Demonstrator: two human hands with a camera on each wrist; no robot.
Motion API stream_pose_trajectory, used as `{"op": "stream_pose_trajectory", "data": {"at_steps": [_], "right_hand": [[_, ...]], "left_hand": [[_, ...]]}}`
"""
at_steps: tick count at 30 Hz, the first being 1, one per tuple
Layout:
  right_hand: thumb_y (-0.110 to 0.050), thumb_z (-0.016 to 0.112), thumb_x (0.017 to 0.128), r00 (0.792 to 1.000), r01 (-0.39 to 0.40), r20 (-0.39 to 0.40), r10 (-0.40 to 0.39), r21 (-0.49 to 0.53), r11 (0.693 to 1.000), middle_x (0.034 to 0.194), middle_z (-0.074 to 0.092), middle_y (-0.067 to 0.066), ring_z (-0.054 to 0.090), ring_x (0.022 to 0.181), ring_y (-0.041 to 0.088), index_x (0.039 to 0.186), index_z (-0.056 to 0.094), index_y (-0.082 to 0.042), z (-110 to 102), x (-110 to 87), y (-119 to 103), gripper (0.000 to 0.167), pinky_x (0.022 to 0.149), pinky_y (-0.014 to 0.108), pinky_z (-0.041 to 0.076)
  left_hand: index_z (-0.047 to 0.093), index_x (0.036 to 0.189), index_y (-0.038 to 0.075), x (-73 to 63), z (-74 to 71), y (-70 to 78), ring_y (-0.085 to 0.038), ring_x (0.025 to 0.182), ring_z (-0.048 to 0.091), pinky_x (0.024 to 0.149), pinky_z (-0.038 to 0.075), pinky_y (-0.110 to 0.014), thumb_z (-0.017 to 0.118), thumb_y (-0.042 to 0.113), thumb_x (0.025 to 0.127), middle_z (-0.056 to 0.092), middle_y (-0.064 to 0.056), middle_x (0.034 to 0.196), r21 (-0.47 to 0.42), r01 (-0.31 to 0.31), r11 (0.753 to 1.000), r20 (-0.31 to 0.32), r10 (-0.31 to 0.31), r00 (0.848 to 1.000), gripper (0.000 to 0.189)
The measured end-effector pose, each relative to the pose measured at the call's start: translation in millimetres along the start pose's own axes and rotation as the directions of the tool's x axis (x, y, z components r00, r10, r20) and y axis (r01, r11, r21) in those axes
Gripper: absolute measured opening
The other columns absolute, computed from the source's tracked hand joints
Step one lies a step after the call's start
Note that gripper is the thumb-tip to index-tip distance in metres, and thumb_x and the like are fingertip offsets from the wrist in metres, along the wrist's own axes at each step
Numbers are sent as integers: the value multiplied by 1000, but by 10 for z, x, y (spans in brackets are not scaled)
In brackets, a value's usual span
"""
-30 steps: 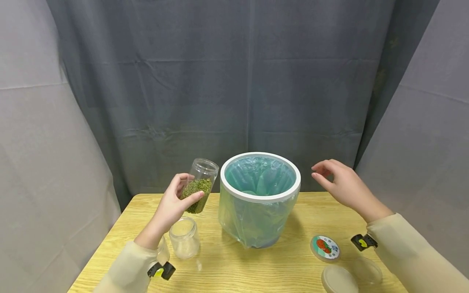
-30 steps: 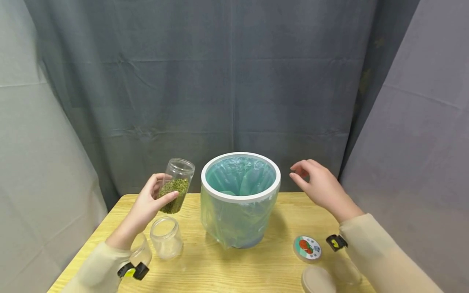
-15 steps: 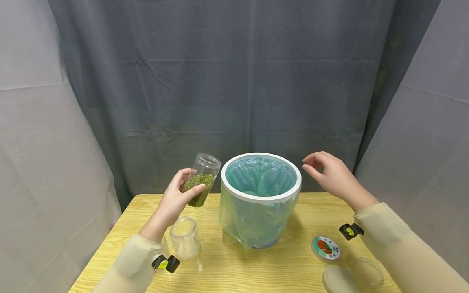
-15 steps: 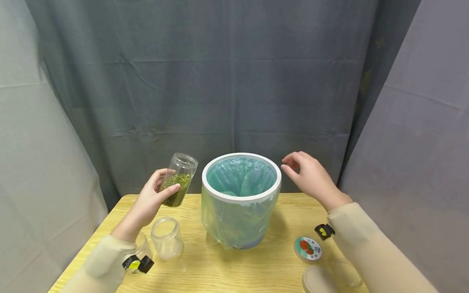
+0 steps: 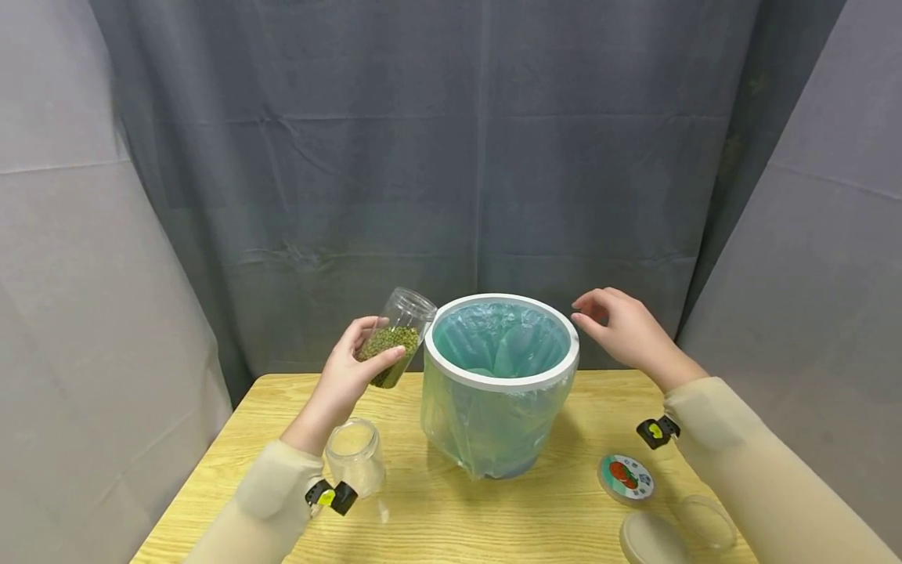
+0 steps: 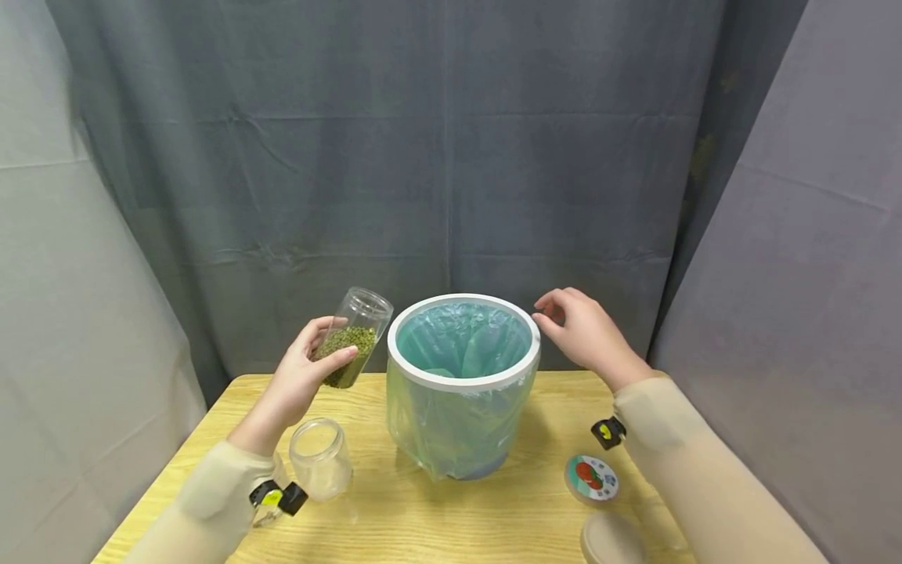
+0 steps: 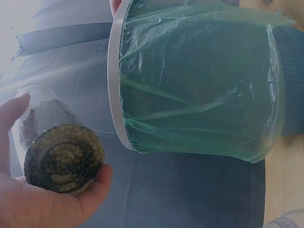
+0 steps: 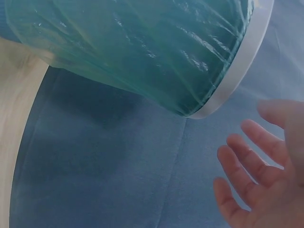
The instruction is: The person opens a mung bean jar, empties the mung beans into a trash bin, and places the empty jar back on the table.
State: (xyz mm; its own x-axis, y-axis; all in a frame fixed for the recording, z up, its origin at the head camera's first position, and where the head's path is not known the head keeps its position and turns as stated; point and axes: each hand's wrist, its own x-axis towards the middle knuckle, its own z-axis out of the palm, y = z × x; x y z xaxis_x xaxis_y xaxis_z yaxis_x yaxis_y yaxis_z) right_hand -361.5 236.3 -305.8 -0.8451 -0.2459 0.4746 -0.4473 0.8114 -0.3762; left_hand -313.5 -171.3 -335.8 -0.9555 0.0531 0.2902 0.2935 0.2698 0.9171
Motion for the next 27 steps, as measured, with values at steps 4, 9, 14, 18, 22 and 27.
{"op": "stream_pose_trajectory", "data": {"at_steps": [4, 9, 14, 18, 22, 27], "right_hand": [[-23, 67, 101, 999, -7, 39, 7, -13, 1000, 106, 67, 14, 63, 97, 31, 118, 70, -4, 30, 53, -13, 26, 86, 51, 52], [-24, 68, 100, 996, -19, 91, 22, -36, 999, 106, 66, 15, 62, 96, 29, 118, 70, -2, 69, 115, -35, 29, 85, 49, 53], [-24, 69, 99, 991, -26, 126, 33, -58, 998, 110, 66, 18, 63, 98, 33, 119, 68, 0, 87, 146, -36, 32, 85, 50, 54], [-23, 68, 99, 988, -37, 145, 44, -55, 998, 115, 65, 22, 64, 104, 36, 121, 67, 2, 87, 158, -34, 33, 88, 52, 55], [-23, 68, 99, 986, -40, 160, 50, -64, 997, 116, 64, 22, 64, 104, 37, 121, 67, 3, 87, 177, -33, 33, 87, 52, 56], [-22, 68, 99, 982, -37, 179, 54, -92, 995, 115, 64, 22, 65, 104, 37, 119, 67, 3, 91, 204, -30, 32, 87, 52, 56]], "left_hand": [[51, 143, 17, 34, -8, -16, -30, 156, 23, 126, 20, -57, 77, 27, 93, 39, -8, 162, 2, 13, 1000, -1, -13, 1000, 57], [50, 144, 17, 53, -20, -23, -31, 157, 22, 125, 22, -60, 77, 29, 93, 37, -7, 163, 0, 37, 999, 2, -37, 999, 59], [50, 146, 17, 70, -17, -19, -31, 157, 20, 125, 22, -60, 77, 29, 94, 37, -7, 163, -14, 49, 999, 17, -49, 999, 60], [50, 146, 16, 84, -4, -7, -30, 156, 23, 125, 22, -58, 77, 27, 93, 40, -6, 161, -10, 42, 999, 24, -42, 999, 61], [50, 146, 14, 91, 12, 11, -28, 154, 29, 125, 24, -56, 78, 25, 93, 44, -7, 158, -3, 33, 999, 31, -33, 999, 61], [51, 145, 12, 91, 34, 25, -26, 151, 34, 123, 29, -53, 78, 22, 92, 47, -7, 156, 3, 31, 1000, 39, -31, 999, 61]]}}
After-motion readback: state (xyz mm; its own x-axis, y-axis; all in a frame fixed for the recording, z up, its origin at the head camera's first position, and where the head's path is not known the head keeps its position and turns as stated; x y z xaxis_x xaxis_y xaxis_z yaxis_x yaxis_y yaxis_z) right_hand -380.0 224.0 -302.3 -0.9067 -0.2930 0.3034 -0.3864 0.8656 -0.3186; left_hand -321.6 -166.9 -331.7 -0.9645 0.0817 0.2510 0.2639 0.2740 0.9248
